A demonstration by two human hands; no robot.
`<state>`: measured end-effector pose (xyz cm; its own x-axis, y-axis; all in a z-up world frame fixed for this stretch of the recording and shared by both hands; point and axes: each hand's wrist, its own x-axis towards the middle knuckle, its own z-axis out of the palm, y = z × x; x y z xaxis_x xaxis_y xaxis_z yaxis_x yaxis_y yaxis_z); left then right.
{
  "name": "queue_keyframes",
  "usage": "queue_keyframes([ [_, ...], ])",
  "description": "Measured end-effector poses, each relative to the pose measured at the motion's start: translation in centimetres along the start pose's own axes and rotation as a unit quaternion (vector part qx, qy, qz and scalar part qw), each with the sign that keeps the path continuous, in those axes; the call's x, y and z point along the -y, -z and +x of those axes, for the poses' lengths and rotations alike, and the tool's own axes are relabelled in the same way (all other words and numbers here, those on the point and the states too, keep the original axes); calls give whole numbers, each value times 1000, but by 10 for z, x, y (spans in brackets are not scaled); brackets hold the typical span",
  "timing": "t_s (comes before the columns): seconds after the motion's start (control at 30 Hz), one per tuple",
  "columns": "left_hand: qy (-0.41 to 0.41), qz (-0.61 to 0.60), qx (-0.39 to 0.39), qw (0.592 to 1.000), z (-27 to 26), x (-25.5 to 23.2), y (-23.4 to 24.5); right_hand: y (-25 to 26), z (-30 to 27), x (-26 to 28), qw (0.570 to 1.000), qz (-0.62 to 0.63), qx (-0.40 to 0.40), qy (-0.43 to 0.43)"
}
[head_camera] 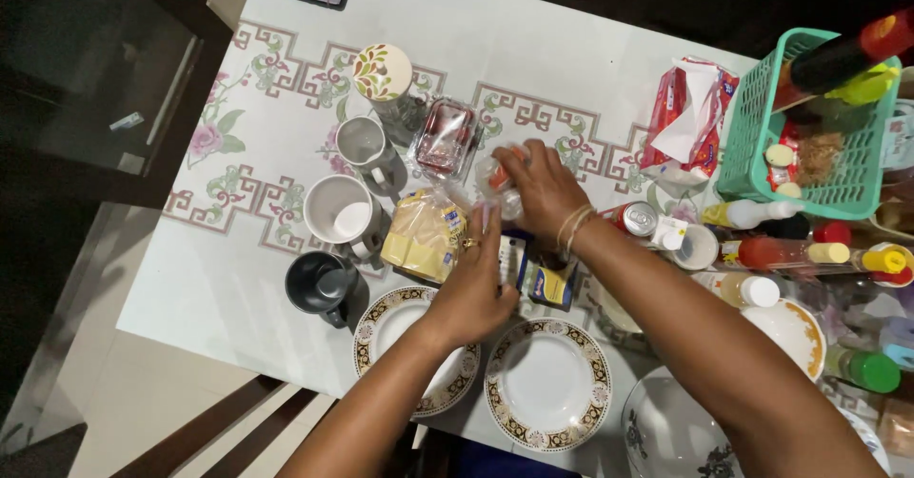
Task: Removing various food items and containers from a refrigerator and arranging them on a dining table.
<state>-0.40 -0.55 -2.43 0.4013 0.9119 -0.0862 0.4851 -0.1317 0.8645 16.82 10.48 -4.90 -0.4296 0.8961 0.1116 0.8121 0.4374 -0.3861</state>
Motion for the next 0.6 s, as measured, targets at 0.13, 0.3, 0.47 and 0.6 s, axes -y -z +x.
queue_keyframes([
  [0.13,18,15,25,999,-11,-9,2,-12,46,-27,994,-45,95,21],
  [0.3,31,-25,36,999,-23,-14,8,-32,70,-37,978,-103,175,44],
  [0.47,34,-15,35,999,-25,-10,7,-58,71,-52,973,-73,218,11],
  [0.6,33,-14,41,999,-26,-9,5,-75,67,-63,963,-125,238,-12],
])
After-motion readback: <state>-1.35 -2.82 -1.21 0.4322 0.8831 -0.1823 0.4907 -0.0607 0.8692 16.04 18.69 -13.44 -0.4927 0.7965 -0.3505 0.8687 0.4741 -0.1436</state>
